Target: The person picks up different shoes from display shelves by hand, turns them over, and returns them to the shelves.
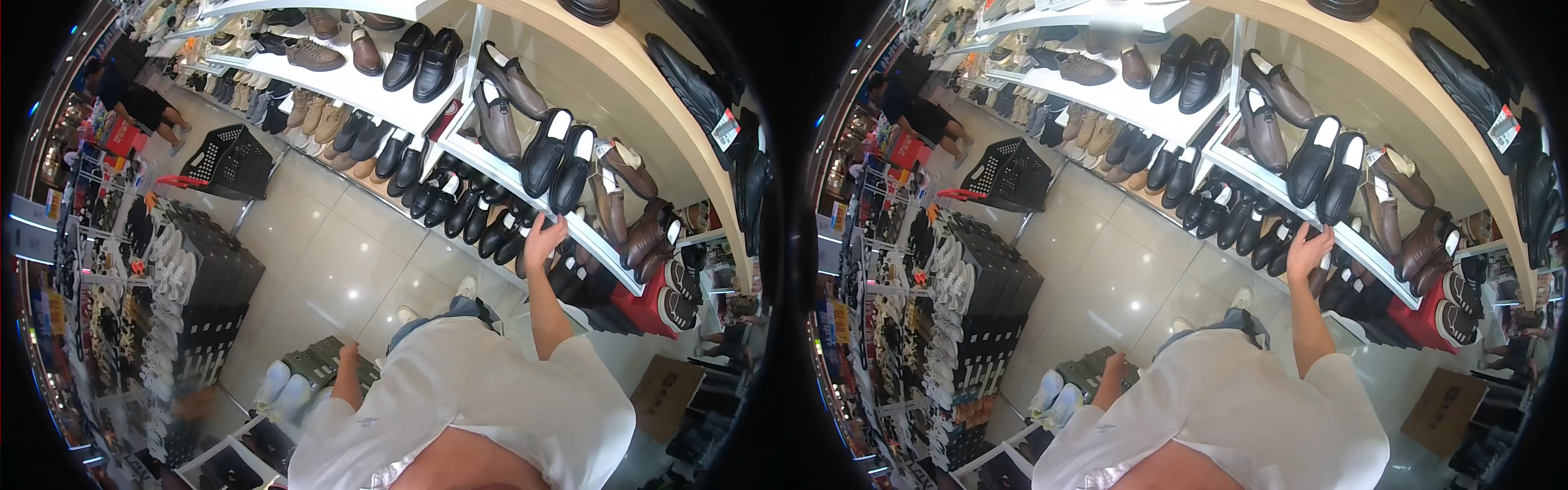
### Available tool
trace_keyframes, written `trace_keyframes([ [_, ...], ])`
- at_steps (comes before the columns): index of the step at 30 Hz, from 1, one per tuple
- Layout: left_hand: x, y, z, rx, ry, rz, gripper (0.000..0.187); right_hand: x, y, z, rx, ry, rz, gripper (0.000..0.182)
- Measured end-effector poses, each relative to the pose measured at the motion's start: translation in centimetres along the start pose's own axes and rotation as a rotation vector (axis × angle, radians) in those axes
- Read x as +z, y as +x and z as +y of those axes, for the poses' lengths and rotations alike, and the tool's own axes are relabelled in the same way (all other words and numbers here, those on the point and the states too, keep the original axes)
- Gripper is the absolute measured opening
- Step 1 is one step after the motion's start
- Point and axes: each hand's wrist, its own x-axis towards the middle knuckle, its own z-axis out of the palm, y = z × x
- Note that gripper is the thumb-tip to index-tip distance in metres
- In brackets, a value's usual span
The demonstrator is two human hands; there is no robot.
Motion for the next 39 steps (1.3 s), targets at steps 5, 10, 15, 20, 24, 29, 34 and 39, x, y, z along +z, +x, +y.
trace_keyframes([
  [5,0.2,-4.4,7.1,0.214,0.009,-0.211,0.029,1.6,-8.3,-4.9,0.004,0.120,-0.110,0.053],
  [10,4.2,-9.6,16.5,0.606,-0.010,-0.236,0.037,3.6,-10.6,-9.9,-0.049,0.166,-0.245,0.056],
  [15,5.3,-17.8,27.3,0.720,-0.015,-0.339,0.047,10.3,-7.9,-14.1,-0.051,0.239,-0.282,0.056],
  [20,6.9,-19.3,37.3,0.823,0.055,-0.316,0.050,16.7,-2.7,-19.5,0.033,0.401,-0.286,0.056],
  [24,9.0,-19.0,44.5,0.879,0.091,-0.294,0.052,21.9,1.3,-22.1,0.071,0.455,-0.283,0.059],
  [29,12.7,-19.3,53.0,1.051,0.160,-0.313,0.054,27.9,6.9,-23.9,0.067,0.409,-0.225,0.068],
  [34,16.6,-18.7,58.5,1.089,0.192,-0.423,0.054,31.6,12.4,-26.5,0.104,0.358,-0.171,0.083],
  [39,18.9,-19.3,63.1,1.159,0.336,-0.555,0.057,35.6,15.3,-27.1,0.061,0.413,-0.228,0.105],
])
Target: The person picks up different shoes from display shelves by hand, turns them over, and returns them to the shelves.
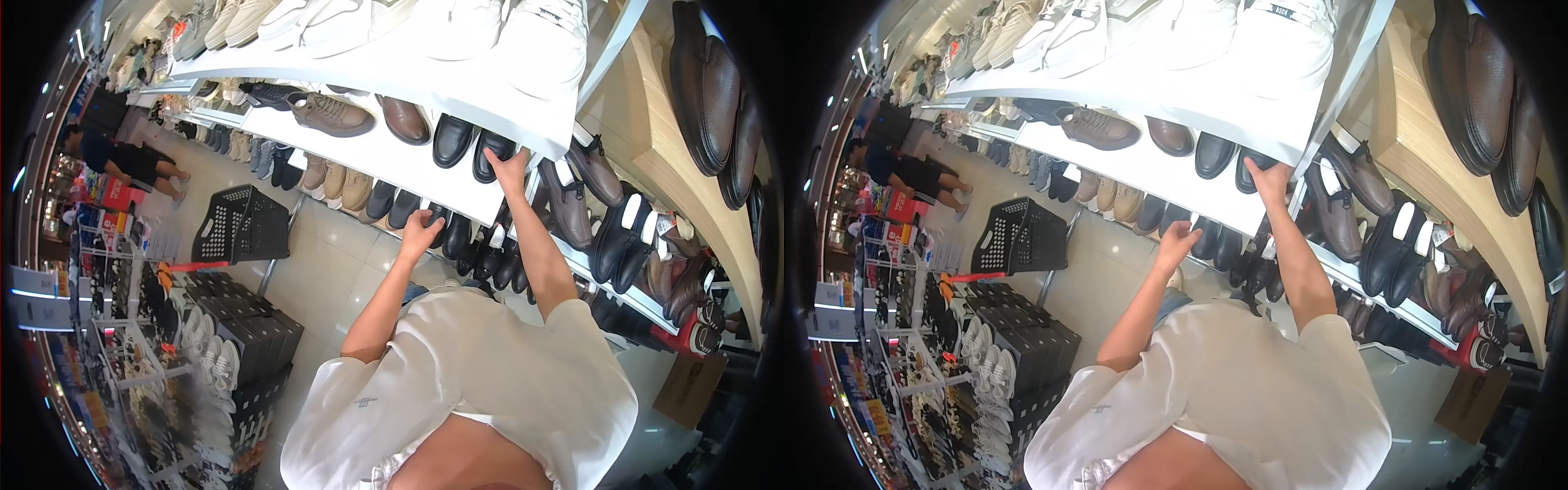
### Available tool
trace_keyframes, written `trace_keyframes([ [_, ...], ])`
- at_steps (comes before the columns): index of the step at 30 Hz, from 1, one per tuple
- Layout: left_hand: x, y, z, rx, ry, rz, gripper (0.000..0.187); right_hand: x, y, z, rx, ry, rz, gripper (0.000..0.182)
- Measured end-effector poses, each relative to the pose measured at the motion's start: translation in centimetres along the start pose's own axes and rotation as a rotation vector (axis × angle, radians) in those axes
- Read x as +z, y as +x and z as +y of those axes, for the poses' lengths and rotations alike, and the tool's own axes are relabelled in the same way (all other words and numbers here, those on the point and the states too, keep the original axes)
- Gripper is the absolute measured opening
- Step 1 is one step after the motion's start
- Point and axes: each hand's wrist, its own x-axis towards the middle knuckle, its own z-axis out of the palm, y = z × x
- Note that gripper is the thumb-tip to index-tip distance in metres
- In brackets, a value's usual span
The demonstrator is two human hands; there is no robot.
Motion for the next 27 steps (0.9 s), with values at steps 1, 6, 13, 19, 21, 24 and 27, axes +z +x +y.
trace_keyframes([
  [1,-0.3,0.9,0.3,-0.001,0.023,-0.050,0.057,0.9,0.3,0.2,0.009,-0.009,0.022,0.105],
  [6,-1.8,4.2,1.1,0.052,0.071,-0.195,0.062,2.6,0.5,-0.7,0.090,-0.303,0.010,0.113],
  [13,-3.8,6.9,0.8,0.050,0.012,-0.267,0.061,2.5,0.9,-1.3,0.072,-0.209,-0.006,0.074],
  [19,-3.8,7.2,3.6,-0.014,-0.098,-0.411,0.073,-0.7,-5.8,-5.5,0.368,0.296,0.010,0.075],
  [21,-2.8,6.8,5.2,0.007,-0.153,-0.503,0.084,-1.4,-9.8,-5.6,0.470,0.293,0.014,0.086],
  [24,-0.8,4.3,7.7,0.091,-0.459,-0.786,0.081,-3.5,-15.5,-6.7,0.233,0.147,0.004,0.101],
  [27,0.8,2.5,8.0,-0.002,-0.578,-0.818,0.075,-6.2,-16.9,-10.1,0.216,-0.068,0.036,0.107],
])
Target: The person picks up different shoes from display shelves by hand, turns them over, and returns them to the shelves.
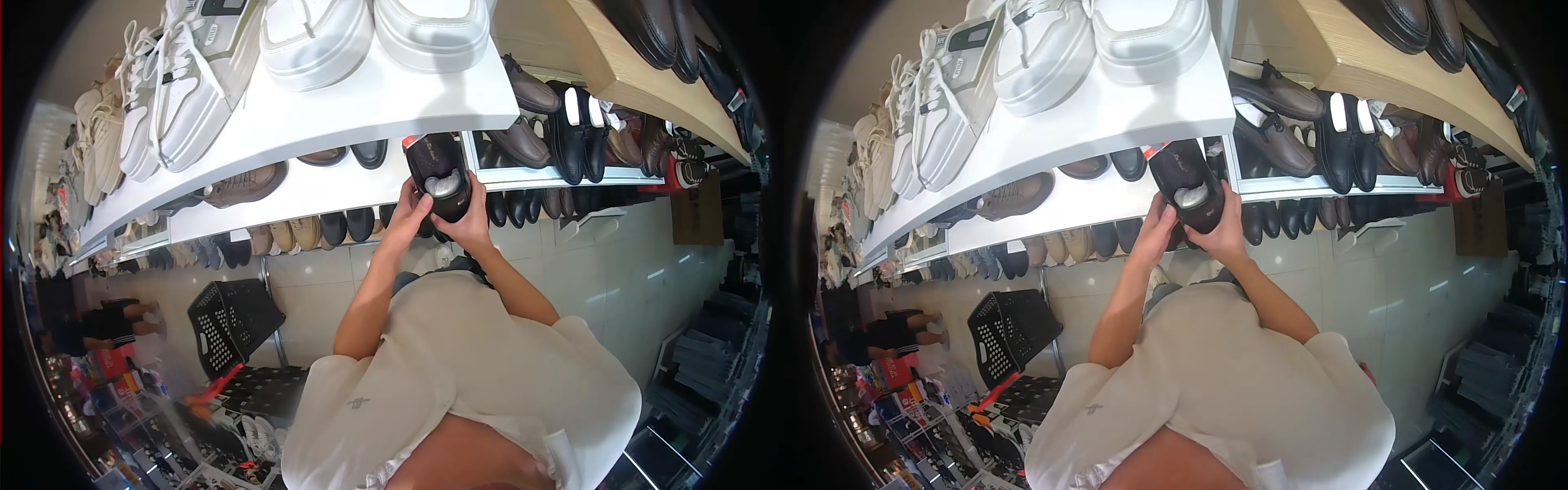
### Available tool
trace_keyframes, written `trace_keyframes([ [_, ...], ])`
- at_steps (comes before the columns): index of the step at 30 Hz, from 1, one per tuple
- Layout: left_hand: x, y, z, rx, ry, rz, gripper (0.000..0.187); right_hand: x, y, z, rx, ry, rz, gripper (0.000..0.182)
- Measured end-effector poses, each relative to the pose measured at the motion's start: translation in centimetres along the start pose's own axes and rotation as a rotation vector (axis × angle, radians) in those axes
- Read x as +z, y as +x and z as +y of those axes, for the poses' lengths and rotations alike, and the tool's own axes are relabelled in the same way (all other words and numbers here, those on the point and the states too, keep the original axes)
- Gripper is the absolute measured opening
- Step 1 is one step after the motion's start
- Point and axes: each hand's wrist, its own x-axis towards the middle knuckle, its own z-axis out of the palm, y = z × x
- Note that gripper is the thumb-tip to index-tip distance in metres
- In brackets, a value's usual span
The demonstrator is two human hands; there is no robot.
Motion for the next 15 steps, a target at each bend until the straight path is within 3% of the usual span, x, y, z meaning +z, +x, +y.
trace_keyframes([
  [2,1.7,0.0,-0.5,-0.083,-0.054,0.067,0.073,-1.1,-0.6,0.9,-0.067,-0.036,0.000,0.108],
  [4,3.8,-0.7,-0.7,0.054,0.222,0.133,0.069,-2.3,-1.0,1.9,-0.137,-0.071,-0.004,0.109],
  [5,5.1,-1.2,-2.2,0.298,0.113,0.306,0.068,-2.9,-1.1,2.3,-0.135,-0.057,-0.015,0.110],
  [6,5.6,-2.2,-2.4,0.293,0.115,0.305,0.068,-3.4,-1.3,2.6,-0.132,-0.043,-0.026,0.111],
  [8,7.0,-3.8,-1.5,0.903,0.872,0.603,0.068,-4.4,-1.4,3.0,-0.129,-0.068,-0.021,0.111],
  [9,7.6,-4.2,-1.0,0.988,1.034,0.491,0.071,-4.8,-1.4,3.2,-0.125,-0.092,-0.017,0.110],
  [10,8.4,-4.2,-0.2,0.902,1.164,0.297,0.066,-5.1,-1.8,3.6,-0.121,-0.085,-0.026,0.110],
  [15,9.9,-2.1,2.1,0.522,1.361,0.053,0.055,-6.7,-1.5,3.1,-0.313,-0.252,0.036,0.108],
])
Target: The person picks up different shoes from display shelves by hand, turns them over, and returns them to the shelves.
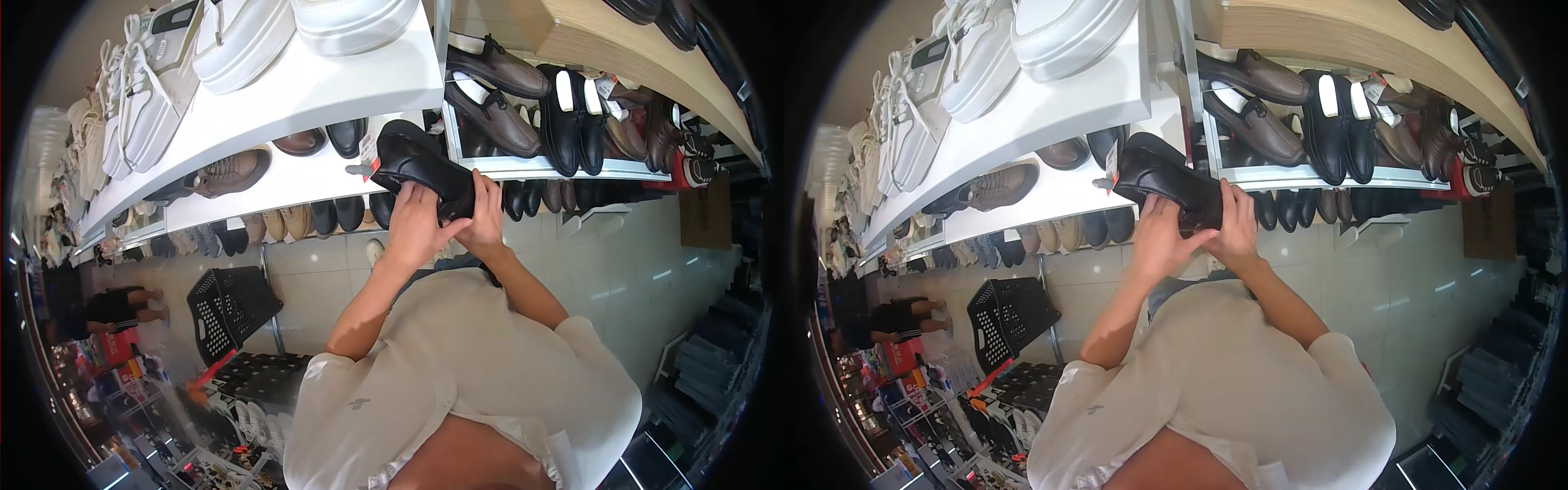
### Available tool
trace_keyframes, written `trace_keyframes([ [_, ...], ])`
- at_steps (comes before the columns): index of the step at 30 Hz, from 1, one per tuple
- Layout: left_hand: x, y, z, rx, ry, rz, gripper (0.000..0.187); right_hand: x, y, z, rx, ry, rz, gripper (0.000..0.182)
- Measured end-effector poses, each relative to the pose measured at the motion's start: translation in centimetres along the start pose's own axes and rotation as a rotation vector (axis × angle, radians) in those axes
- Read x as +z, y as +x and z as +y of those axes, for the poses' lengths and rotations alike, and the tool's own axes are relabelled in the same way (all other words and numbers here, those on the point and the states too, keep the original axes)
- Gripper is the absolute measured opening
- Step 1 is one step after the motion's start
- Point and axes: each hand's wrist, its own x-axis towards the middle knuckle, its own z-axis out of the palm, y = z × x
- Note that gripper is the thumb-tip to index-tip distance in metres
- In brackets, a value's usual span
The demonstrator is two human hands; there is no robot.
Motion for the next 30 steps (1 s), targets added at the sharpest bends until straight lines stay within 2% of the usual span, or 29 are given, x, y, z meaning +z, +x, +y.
trace_keyframes([
  [1,-0.9,0.9,-0.1,0.001,0.005,0.005,0.055,-0.5,0.3,0.0,-0.026,-0.090,-0.003,0.106],
  [3,-2.5,1.9,-0.1,-0.289,-0.449,-0.317,0.044,-1.8,0.5,-0.5,-0.063,-0.091,0.017,0.102],
  [4,-1.5,1.4,-0.9,-0.157,-0.497,-0.200,0.038,-2.4,0.8,-0.6,-0.113,-0.163,0.039,0.100],
  [5,-1.0,1.5,-0.9,-0.151,-0.488,-0.194,0.038,-2.8,1.3,-0.6,-0.167,-0.236,0.069,0.097],
  [7,0.1,1.2,-0.5,-0.073,-0.613,-0.032,0.037,-3.4,1.6,-0.8,-0.155,-0.221,0.081,0.093],
  [8,0.6,0.9,-0.8,-0.073,-0.615,-0.032,0.037,-4.1,1.8,-0.9,-0.161,-0.165,0.024,0.093],
  [10,0.9,0.1,-1.9,-0.357,-0.877,-0.066,0.034,-6.6,2.6,-1.8,-0.182,-0.109,-0.149,0.094],
  [11,0.5,-0.3,-2.3,-0.560,-0.987,-0.081,0.031,-7.7,2.8,-2.3,-0.174,-0.109,-0.154,0.094],
  [13,0.1,-1.6,-4.4,-0.518,-1.257,-0.054,0.029,-9.0,2.9,-2.8,0.125,0.343,-0.289,0.100],
  [14,0.5,-1.8,-4.5,-0.524,-1.254,-0.056,0.029,-9.1,2.7,-2.8,0.129,0.347,-0.290,0.100],
  [16,1.1,-2.1,-3.8,-0.519,-1.510,0.101,0.029,-9.4,2.4,-2.7,0.337,0.703,-0.608,0.101],
  [17,1.4,-2.4,-3.8,-0.525,-1.508,0.105,0.029,-9.0,1.8,-2.3,0.308,0.726,-0.663,0.098],
  [19,1.8,-2.1,-3.9,-0.664,-1.514,0.132,0.031,-8.8,1.4,-2.7,0.280,0.754,-0.721,0.095],
  [21,2.3,-1.4,-3.0,-0.646,-1.467,0.154,0.031,-9.3,1.6,-4.4,0.696,1.108,-0.662,0.093],
  [22,2.2,-0.6,-2.4,-0.721,-1.349,0.208,0.033,-10.0,2.1,-5.3,0.826,1.199,-0.674,0.093],
  [24,1.3,0.4,-1.3,-0.883,-1.161,0.260,0.039,-10.2,1.1,-4.7,0.761,1.256,-0.730,0.096],
  [25,0.6,1.1,-1.5,-0.878,-1.161,0.262,0.039,-10.3,1.0,-4.4,0.690,1.309,-0.778,0.099],
  [26,-0.1,1.5,-1.9,-0.922,-1.102,0.082,0.042,-10.7,1.1,-4.5,0.591,1.214,-0.846,0.110],
  [27,-0.5,1.3,-2.3,-0.971,-1.040,-0.100,0.044,-11.0,0.9,-4.8,0.606,1.215,-0.849,0.110],
  [28,-0.4,1.3,-2.9,-1.014,-0.983,-0.186,0.042,-11.3,1.1,-5.2,0.505,0.962,-0.920,0.114],
  [30,0.5,0.8,-2.3,-1.032,-1.047,-0.138,0.041,-12.5,1.9,-7.4,0.419,0.624,-0.920,0.118],
])
